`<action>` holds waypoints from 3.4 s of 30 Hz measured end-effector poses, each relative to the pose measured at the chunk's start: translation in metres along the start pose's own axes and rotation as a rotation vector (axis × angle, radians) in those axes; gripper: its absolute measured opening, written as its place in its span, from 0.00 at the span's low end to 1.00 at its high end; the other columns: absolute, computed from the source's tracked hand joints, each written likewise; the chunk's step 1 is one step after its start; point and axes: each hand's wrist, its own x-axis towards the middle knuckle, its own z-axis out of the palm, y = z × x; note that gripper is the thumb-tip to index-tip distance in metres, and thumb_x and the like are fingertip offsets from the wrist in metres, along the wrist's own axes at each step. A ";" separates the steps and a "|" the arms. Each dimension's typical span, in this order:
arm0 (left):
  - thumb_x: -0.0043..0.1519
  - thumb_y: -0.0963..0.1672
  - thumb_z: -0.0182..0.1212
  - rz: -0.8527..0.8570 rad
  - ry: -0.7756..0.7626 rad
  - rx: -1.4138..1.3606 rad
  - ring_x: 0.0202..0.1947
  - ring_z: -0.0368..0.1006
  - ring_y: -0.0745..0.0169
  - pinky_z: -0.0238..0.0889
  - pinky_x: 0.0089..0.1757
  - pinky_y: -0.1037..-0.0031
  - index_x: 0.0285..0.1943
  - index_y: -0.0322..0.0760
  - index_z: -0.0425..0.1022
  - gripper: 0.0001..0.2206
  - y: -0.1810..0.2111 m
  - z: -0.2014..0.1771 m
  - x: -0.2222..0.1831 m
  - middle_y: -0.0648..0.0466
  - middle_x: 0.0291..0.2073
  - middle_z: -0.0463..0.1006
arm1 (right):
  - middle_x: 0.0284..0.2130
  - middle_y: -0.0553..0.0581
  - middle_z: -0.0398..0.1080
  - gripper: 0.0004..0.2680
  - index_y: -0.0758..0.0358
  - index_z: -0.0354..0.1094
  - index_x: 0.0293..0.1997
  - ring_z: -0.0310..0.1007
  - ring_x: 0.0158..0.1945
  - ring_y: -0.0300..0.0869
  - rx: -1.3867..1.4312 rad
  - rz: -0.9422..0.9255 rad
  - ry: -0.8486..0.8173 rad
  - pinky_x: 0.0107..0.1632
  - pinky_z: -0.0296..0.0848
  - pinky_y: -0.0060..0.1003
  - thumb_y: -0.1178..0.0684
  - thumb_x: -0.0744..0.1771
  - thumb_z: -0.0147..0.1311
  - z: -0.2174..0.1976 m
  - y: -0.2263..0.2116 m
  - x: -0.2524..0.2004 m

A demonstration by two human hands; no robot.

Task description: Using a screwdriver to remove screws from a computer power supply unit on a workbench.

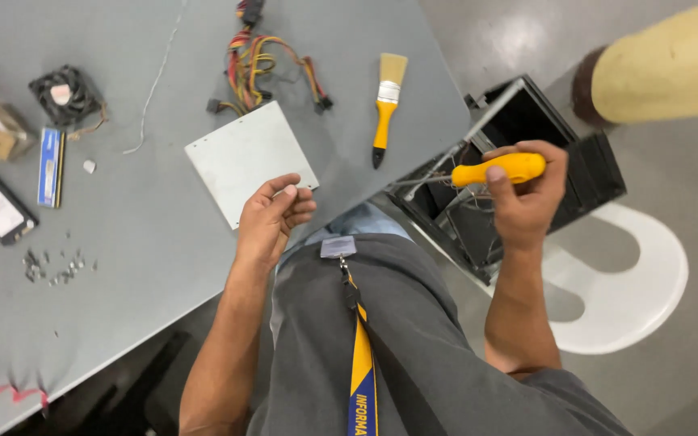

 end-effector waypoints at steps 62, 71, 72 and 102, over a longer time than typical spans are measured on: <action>0.61 0.43 0.46 -0.240 0.322 0.835 0.17 0.65 0.62 0.58 0.23 0.72 0.33 0.41 0.79 0.12 -0.728 0.552 0.040 0.53 0.18 0.70 | 0.44 0.62 0.76 0.14 0.63 0.69 0.55 0.75 0.46 0.46 -0.497 1.106 0.401 0.50 0.74 0.40 0.54 0.66 0.68 -0.916 0.304 -0.365; 0.67 0.45 0.43 -0.261 -0.014 1.568 0.56 0.73 0.24 0.65 0.56 0.44 0.51 0.20 0.81 0.22 -0.789 0.489 0.073 0.27 0.50 0.80 | 0.45 0.63 0.73 0.17 0.67 0.67 0.57 0.71 0.47 0.42 -0.326 0.860 0.046 0.49 0.73 0.38 0.52 0.67 0.68 -0.975 0.437 -0.164; 0.64 0.47 0.46 -0.306 0.231 1.378 0.54 0.73 0.28 0.65 0.54 0.44 0.47 0.30 0.82 0.19 -0.774 0.518 0.059 0.36 0.47 0.81 | 0.45 0.63 0.74 0.17 0.67 0.67 0.56 0.73 0.47 0.44 -0.321 0.834 -0.029 0.49 0.74 0.39 0.51 0.67 0.69 -0.974 0.442 -0.133; 0.63 0.45 0.47 -0.349 0.363 0.825 0.46 0.78 0.35 0.70 0.49 0.48 0.43 0.51 0.78 0.10 -0.638 0.775 0.322 0.48 0.41 0.83 | 0.28 0.58 0.75 0.17 0.64 0.70 0.53 0.77 0.25 0.41 -0.441 1.390 -0.509 0.25 0.77 0.32 0.41 0.67 0.60 -0.648 0.874 0.218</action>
